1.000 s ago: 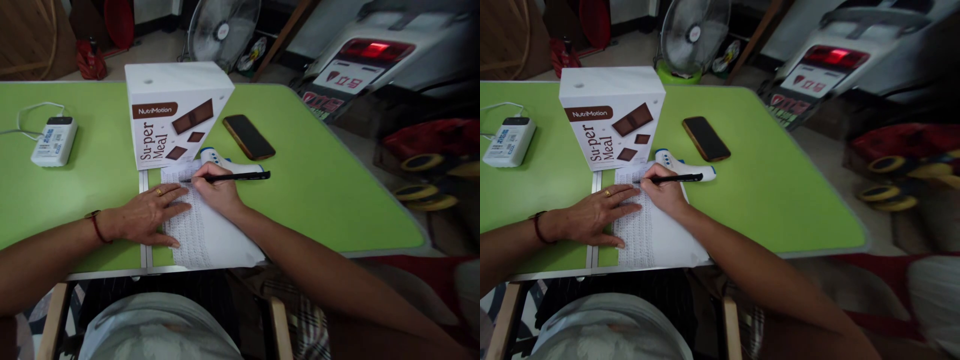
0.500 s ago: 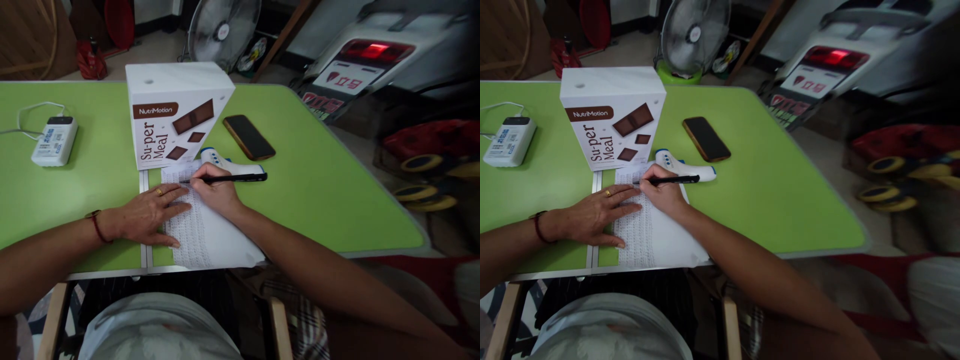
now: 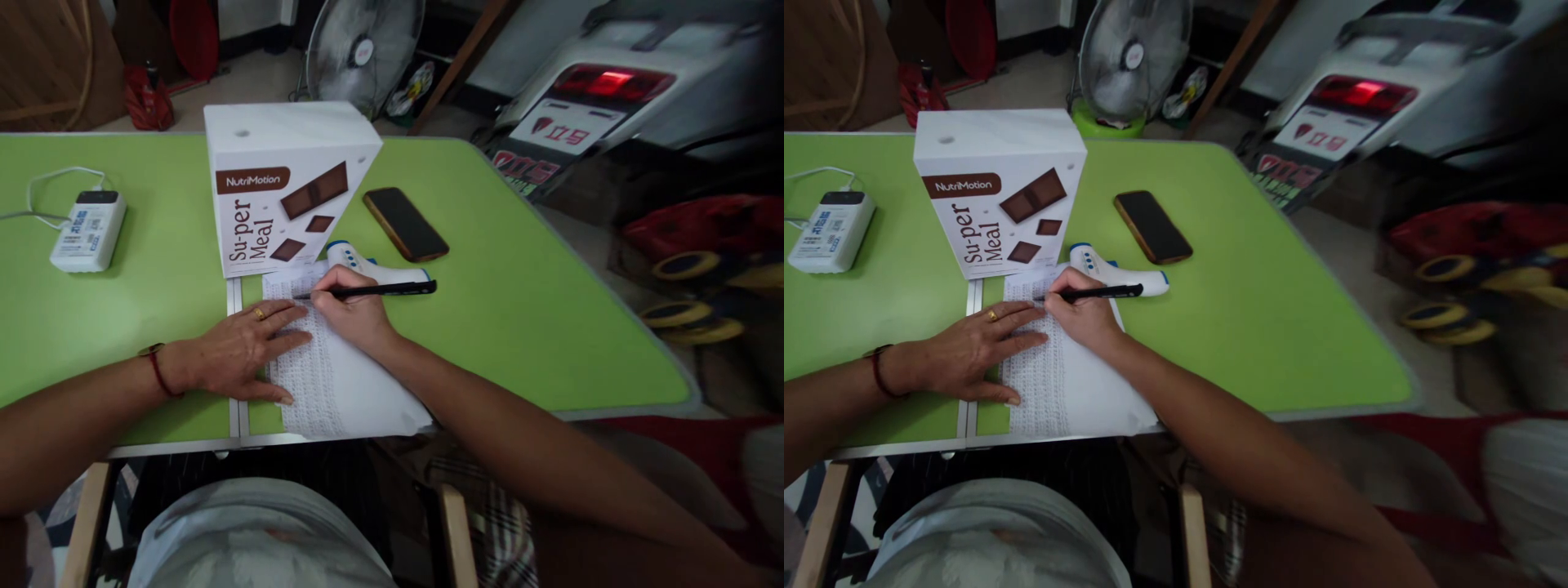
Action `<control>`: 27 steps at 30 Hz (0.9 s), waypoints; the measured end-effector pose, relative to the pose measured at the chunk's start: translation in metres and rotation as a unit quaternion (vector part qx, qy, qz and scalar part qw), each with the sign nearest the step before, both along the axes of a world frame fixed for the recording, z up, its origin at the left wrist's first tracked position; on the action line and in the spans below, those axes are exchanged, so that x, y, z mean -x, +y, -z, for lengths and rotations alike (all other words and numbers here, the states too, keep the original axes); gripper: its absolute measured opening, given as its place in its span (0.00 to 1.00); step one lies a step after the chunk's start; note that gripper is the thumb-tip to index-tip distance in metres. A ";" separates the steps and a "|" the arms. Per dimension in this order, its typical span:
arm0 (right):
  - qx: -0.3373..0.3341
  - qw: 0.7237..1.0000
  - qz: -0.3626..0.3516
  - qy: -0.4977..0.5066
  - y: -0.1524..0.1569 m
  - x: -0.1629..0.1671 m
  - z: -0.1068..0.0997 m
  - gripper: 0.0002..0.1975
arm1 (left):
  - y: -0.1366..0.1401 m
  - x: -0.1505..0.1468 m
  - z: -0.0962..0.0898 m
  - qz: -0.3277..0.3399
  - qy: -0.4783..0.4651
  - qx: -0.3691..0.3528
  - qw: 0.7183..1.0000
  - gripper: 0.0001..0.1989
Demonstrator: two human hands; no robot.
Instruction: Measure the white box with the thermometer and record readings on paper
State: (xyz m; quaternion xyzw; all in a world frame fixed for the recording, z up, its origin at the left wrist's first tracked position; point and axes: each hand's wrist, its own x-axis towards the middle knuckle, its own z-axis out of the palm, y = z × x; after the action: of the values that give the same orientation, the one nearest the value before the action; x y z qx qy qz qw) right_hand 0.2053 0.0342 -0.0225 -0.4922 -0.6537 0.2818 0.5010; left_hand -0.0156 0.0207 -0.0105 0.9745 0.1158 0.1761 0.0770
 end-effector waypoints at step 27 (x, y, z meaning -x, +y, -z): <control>0.003 1.000 0.019 0.008 0.000 -0.001 0.002 0.05 | 0.000 0.001 0.000 -0.001 0.003 0.002 1.000 0.41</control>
State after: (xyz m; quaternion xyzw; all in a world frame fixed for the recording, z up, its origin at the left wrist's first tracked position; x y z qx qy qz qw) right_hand 0.2065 0.0344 -0.0245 -0.5039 -0.6391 0.2781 0.5103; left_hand -0.0163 0.0206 -0.0104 0.9748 0.1173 0.1727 0.0781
